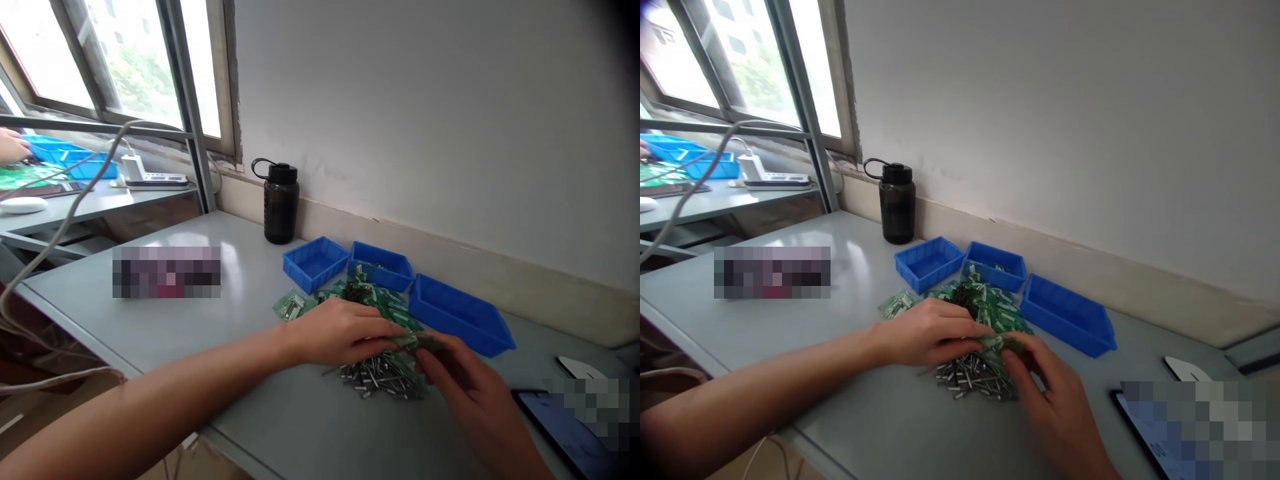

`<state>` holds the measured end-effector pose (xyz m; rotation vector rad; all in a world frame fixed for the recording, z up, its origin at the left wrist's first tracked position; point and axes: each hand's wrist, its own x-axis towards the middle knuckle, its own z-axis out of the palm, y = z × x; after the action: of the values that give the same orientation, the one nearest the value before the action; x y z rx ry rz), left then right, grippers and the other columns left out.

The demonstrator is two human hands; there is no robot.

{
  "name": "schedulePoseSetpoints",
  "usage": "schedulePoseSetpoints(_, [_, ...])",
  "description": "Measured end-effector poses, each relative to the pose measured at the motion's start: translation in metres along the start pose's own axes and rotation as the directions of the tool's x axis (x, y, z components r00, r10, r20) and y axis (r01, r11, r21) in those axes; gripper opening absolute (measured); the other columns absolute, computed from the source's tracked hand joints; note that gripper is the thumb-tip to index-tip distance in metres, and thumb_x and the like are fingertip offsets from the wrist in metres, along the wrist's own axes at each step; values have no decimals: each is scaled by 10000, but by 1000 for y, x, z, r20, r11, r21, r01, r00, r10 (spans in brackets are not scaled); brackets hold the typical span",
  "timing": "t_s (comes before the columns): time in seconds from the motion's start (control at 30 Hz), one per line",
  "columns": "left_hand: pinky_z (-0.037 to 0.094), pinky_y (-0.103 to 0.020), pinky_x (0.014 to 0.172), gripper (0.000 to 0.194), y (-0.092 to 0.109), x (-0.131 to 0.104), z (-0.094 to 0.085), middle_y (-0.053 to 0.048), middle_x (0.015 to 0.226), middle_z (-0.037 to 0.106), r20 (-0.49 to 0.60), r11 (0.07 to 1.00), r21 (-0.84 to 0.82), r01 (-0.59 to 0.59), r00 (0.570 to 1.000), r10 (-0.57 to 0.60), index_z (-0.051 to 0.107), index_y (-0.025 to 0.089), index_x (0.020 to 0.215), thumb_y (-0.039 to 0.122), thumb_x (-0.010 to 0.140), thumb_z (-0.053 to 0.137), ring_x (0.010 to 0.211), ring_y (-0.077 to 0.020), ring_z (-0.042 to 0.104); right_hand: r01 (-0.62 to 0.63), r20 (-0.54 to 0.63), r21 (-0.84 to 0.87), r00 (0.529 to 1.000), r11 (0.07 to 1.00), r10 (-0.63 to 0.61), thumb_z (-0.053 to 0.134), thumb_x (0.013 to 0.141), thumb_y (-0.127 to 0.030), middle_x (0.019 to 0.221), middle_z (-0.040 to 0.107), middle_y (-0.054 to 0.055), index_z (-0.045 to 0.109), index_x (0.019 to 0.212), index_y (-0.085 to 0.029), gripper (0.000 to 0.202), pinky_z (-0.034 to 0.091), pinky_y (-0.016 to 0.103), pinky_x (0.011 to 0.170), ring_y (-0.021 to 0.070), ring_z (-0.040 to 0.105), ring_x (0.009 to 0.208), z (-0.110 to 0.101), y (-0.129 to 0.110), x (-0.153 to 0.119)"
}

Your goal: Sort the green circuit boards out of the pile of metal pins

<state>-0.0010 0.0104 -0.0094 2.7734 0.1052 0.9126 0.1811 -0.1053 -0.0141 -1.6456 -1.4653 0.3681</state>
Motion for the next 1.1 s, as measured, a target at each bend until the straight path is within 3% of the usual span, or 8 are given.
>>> schedulePoseSetpoints(0.37, [457, -244, 647, 312, -1, 1, 0, -57, 850, 658, -4, 989, 110, -95, 995, 96, 582, 114, 1107, 254, 934, 364, 761, -139, 595, 159, 11, -140, 987, 977, -159, 496, 841, -358, 803, 632, 4, 619, 892, -254, 170, 461, 238, 585, 146, 584, 636, -1, 1, -1])
schedulePoseSetpoints(0.7, [448, -255, 636, 316, 0, 2, 0, -44, 801, 640, 2, 986, 140, -93, 996, 94, 625, 125, 970, 295, 936, 360, 745, -143, 576, 371, 7, -206, 926, 905, -378, 489, 856, -275, 843, 616, 33, 607, 864, -242, 124, 470, 236, 573, 160, 596, 720, -5, 11, 2])
schedulePoseSetpoints(0.83, [461, -243, 673, 321, 0, 1, 1, -50, 865, 631, 16, 984, 158, -76, 997, 75, 614, 133, 964, 314, 940, 349, 804, -147, 583, 405, -50, -258, 901, 877, -430, 504, 846, -274, 950, 598, 47, 634, 870, -248, 134, 493, 266, 684, 182, 598, 856, -4, 14, 2])
schedulePoseSetpoints(1.1, [464, -231, 646, 324, -1, 2, 0, -54, 853, 624, 21, 980, 190, -63, 998, 60, 602, 139, 925, 319, 943, 333, 777, -140, 582, 280, -22, -188, 957, 941, -289, 475, 862, -313, 972, 660, 46, 616, 937, -247, 174, 493, 298, 744, 200, 617, 877, -1, 6, -3])
